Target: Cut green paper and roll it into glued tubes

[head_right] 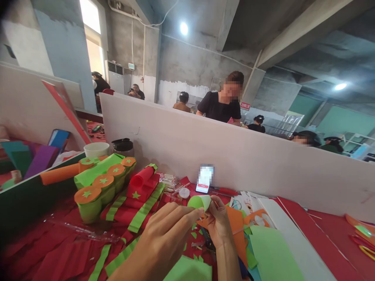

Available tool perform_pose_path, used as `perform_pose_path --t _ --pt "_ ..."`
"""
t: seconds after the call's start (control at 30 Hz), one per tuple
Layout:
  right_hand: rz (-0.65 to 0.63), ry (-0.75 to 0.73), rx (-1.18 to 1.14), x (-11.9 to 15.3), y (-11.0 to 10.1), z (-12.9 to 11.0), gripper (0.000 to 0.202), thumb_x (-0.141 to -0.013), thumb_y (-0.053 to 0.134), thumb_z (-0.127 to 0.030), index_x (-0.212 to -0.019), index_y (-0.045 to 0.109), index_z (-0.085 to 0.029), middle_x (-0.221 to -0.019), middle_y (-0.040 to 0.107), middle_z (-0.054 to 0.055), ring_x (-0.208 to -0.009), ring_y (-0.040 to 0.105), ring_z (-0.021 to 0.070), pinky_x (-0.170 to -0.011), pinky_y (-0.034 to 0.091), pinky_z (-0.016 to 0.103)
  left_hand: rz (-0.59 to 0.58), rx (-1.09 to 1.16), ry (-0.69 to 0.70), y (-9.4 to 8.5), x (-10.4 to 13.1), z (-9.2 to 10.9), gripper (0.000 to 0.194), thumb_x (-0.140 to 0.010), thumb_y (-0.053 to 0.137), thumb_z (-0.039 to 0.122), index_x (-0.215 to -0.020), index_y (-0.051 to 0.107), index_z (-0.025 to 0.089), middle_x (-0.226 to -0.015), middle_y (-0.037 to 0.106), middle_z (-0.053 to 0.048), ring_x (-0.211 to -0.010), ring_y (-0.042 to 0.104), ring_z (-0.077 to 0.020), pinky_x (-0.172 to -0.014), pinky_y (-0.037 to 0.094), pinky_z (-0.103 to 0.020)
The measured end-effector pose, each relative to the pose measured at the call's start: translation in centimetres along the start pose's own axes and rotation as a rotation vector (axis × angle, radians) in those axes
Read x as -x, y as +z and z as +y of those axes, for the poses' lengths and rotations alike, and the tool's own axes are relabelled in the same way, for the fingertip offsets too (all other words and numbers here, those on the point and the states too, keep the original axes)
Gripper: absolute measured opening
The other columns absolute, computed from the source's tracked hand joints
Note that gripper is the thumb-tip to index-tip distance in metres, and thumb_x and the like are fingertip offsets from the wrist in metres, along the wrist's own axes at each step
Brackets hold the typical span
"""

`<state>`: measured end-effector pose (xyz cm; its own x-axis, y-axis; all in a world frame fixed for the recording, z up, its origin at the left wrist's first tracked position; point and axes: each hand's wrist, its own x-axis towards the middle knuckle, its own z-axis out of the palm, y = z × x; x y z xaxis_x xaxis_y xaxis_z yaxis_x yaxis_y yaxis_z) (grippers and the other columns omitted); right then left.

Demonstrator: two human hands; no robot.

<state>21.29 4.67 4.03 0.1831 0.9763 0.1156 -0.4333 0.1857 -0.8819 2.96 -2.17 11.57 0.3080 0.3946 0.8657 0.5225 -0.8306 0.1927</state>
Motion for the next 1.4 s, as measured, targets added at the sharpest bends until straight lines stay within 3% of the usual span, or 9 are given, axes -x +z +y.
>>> perform_pose_path --t 0.23,0.37,0.53,0.73,0.93,1.03,1.2,1.4 --pt "-0.008 -0.007 0.004 -0.1 -0.1 0.4 0.026 -0.060 0.083 -0.045 -0.074 0.069 -0.028 -0.062 0.062 -0.001 -0.047 0.047 0.0141 -0.047 0.041 0.030 -0.002 -0.025 -0.020 0.2 0.3 -0.1 0.027 -0.091 0.048 0.006 -0.114 0.058 0.016 -0.072 0.063 -0.002 -0.064 0.052 -0.0150 -0.057 0.044 -0.026" --pt "-0.002 -0.002 -0.018 -0.2 -0.3 0.6 0.029 -0.060 0.084 -0.045 -0.076 0.069 -0.026 -0.064 0.062 -0.001 -0.050 0.048 0.0137 -0.048 0.042 0.029 0.070 -0.025 -0.068 0.7 0.3 -0.1 0.020 -0.093 0.047 0.010 -0.107 0.057 0.019 -0.069 0.061 0.000 -0.063 0.055 -0.0139 -0.058 0.047 -0.024" --pt "-0.024 0.040 -0.132 -0.1 -0.5 0.8 0.030 -0.058 0.088 -0.035 -0.082 0.070 -0.028 -0.071 0.063 -0.005 -0.051 0.046 0.0088 -0.049 0.041 0.024 0.151 0.035 -0.128 0.9 0.1 0.1 0.015 -0.092 0.051 0.012 -0.103 0.055 0.021 -0.073 0.065 0.000 -0.061 0.055 -0.0127 -0.057 0.047 -0.023" --pt "-0.021 -0.007 -0.124 0.1 -0.5 0.7 0.029 -0.057 0.089 -0.032 -0.080 0.071 -0.029 -0.072 0.065 -0.004 -0.047 0.044 0.0075 -0.046 0.039 0.022 0.141 0.109 -0.219 0.6 0.0 0.2 0.016 -0.089 0.058 0.013 -0.103 0.055 0.022 -0.078 0.065 0.000 -0.063 0.054 -0.0131 -0.058 0.047 -0.024" --pt "-0.041 0.048 -0.183 0.2 -0.3 0.7 0.024 -0.055 0.091 -0.030 -0.072 0.074 -0.027 -0.058 0.060 -0.005 -0.047 0.045 0.0076 -0.046 0.041 0.020 0.119 0.144 -0.190 0.4 -0.1 0.2 0.018 -0.090 0.057 0.011 -0.103 0.055 0.022 -0.080 0.065 0.000 -0.065 0.053 -0.0134 -0.060 0.047 -0.025" --pt "-0.043 0.071 -0.223 0.1 -0.5 0.9 0.026 -0.053 0.092 -0.027 -0.073 0.075 -0.027 -0.061 0.063 -0.005 -0.047 0.046 0.0066 -0.047 0.042 0.019 0.102 0.175 -0.176 0.4 -0.1 0.1 0.023 -0.089 0.057 0.009 -0.108 0.053 0.022 -0.085 0.064 -0.002 -0.068 0.053 -0.0140 -0.062 0.048 -0.026" --pt "-0.015 0.057 -0.240 0.0 -1.2 1.5 0.027 -0.053 0.092 -0.026 -0.074 0.075 -0.027 -0.068 0.069 -0.004 -0.048 0.049 0.0066 -0.047 0.042 0.018 0.072 0.251 -0.219 -0.1 -0.2 0.0 0.040 -0.085 0.064 0.013 -0.120 0.047 0.022 -0.116 0.056 -0.010 -0.091 0.056 -0.0179 -0.077 0.051 -0.029" --pt "-0.001 0.036 -0.235 0.0 -1.5 1.6 0.030 -0.051 0.093 -0.028 -0.075 0.075 -0.028 -0.062 0.066 -0.005 -0.047 0.049 0.0067 -0.045 0.043 0.017 0.019 0.369 -0.335 -0.1 -0.4 0.2 0.046 -0.081 0.065 0.006 -0.116 0.046 0.027 -0.116 0.051 -0.005 -0.092 0.053 -0.0157 -0.078 0.050 -0.027"
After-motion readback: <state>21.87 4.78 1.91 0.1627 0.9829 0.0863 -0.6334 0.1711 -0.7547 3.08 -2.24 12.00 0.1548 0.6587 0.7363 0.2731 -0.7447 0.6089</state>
